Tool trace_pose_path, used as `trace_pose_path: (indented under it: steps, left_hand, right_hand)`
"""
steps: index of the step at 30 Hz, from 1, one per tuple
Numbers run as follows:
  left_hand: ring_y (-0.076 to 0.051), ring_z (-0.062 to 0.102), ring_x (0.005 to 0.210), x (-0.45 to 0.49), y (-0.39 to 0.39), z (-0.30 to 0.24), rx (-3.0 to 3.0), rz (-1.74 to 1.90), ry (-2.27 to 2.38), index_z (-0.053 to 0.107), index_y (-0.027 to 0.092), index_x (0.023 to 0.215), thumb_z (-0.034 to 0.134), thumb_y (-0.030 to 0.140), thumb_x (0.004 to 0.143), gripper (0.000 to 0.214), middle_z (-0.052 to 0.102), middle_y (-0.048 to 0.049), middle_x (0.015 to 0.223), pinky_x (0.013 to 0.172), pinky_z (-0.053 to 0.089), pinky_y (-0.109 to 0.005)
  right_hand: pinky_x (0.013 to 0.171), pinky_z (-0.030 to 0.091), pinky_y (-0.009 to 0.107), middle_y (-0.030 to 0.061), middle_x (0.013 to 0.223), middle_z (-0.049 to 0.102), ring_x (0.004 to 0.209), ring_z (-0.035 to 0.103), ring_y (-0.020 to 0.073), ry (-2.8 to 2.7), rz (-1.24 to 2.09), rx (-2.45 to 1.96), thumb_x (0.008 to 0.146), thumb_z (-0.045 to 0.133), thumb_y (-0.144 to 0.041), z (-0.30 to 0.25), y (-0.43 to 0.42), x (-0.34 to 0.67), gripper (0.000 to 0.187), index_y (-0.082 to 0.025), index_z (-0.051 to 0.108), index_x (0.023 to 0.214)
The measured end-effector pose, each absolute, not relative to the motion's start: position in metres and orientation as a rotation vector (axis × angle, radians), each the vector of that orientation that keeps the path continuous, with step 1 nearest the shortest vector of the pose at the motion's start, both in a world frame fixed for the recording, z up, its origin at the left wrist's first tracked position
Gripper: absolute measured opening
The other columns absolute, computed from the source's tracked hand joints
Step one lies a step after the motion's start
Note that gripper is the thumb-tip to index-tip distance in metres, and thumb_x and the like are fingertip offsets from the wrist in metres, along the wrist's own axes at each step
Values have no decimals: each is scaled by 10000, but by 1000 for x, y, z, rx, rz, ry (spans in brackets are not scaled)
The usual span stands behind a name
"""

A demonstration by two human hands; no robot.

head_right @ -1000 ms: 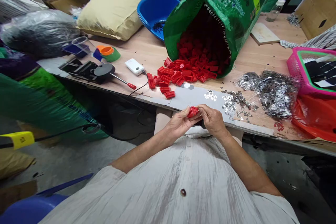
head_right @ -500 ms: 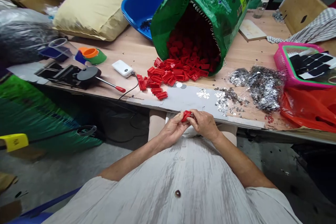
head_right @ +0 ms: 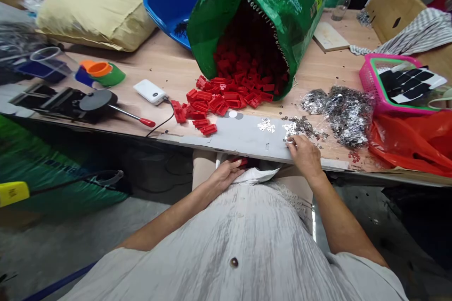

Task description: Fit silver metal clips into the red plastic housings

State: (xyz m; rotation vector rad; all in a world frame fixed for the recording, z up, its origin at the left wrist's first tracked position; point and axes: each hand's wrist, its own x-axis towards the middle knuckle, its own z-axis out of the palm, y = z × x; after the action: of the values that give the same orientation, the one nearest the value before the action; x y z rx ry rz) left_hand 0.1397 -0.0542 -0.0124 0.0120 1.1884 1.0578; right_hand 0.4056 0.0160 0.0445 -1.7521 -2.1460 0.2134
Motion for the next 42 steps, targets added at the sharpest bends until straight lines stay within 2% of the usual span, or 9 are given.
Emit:
trace_pose_path:
  steps: [3, 8, 13, 16, 19, 24, 31, 37, 42]
  left_hand:
    - [-142, 644, 905, 141, -54, -5, 30, 1026, 1252, 633, 189, 1008, 738, 57, 757, 302, 682, -43, 942, 958, 515, -338]
    - [-166, 675, 911, 129, -59, 18, 231, 852, 1140, 665, 137, 912, 792, 218, 743, 227, 696, -102, 1017, 886, 524, -299]
    - [-161, 650, 787, 94, -46, 44, 741, 1079, 1213, 680, 148, 943, 761, 328, 754, 272, 687, -61, 888, 725, 503, -261]
    - [-198, 608, 953, 66, -27, 54, 1220, 1341, 1614, 689, 205, 1026, 694, 265, 810, 224, 670, -77, 1031, 892, 477, -311]
    - [-298, 514, 1180, 43, -10, 53, 1658, 1211, 2022, 689, 207, 1086, 707, 214, 791, 295, 607, -130, 1197, 1070, 368, -428]
    - [-332, 482, 1184, 32, -2, 36, 1882, 948, 2239, 701, 196, 999, 656, 230, 835, 173, 576, -155, 1235, 1055, 354, -505]
    - [-240, 557, 1120, 64, -20, 47, 1815, 1225, 1801, 682, 220, 971, 587, 249, 891, 127, 615, -106, 1113, 1033, 411, -375]
    - [-249, 553, 1106, 104, -30, 77, 1567, 1362, 1500, 732, 240, 834, 720, 209, 773, 70, 617, -90, 1071, 1047, 397, -366]
    - [-266, 544, 1115, 122, -36, 89, 1347, 1388, 1371, 728, 247, 903, 742, 99, 685, 264, 661, -78, 1033, 1115, 336, -391]
  right_hand:
    - [667, 402, 307, 52, 967, 704, 846, 626, 220, -2191, 145, -1810, 896, 598, -324, 43, 26, 406, 150, -231, 690, 968]
    - [650, 383, 310, 52, 937, 703, 829, 623, 221, -2264, 115, -1819, 899, 587, -353, 45, 32, 397, 164, -225, 689, 909]
    - [650, 387, 321, 48, 933, 713, 805, 627, 226, -2293, 123, -1750, 908, 561, -366, 47, 32, 397, 194, -230, 699, 892]
    - [641, 397, 329, 50, 916, 719, 775, 627, 228, -2326, 164, -1679, 911, 553, -394, 46, 31, 396, 225, -234, 711, 896]
    - [653, 420, 337, 57, 929, 724, 788, 636, 232, -2348, 218, -1593, 912, 545, -399, 47, 30, 394, 244, -233, 723, 911]
    - [719, 454, 337, 55, 990, 741, 852, 662, 231, -2262, 333, -1547, 913, 550, -376, 54, 29, 392, 232, -241, 729, 971]
    - [672, 439, 288, 20, 901, 751, 711, 651, 173, -2088, 610, -1573, 906, 566, -373, 62, 26, 392, 212, -240, 711, 987]
    - [617, 437, 267, 38, 858, 715, 657, 595, 148, -1968, 752, -1381, 883, 590, -403, 70, 17, 371, 226, -206, 679, 951]
    - [558, 415, 247, 7, 733, 666, 565, 517, 121, -1957, 752, -1270, 887, 606, -380, 87, 2, 345, 183, -212, 675, 907]
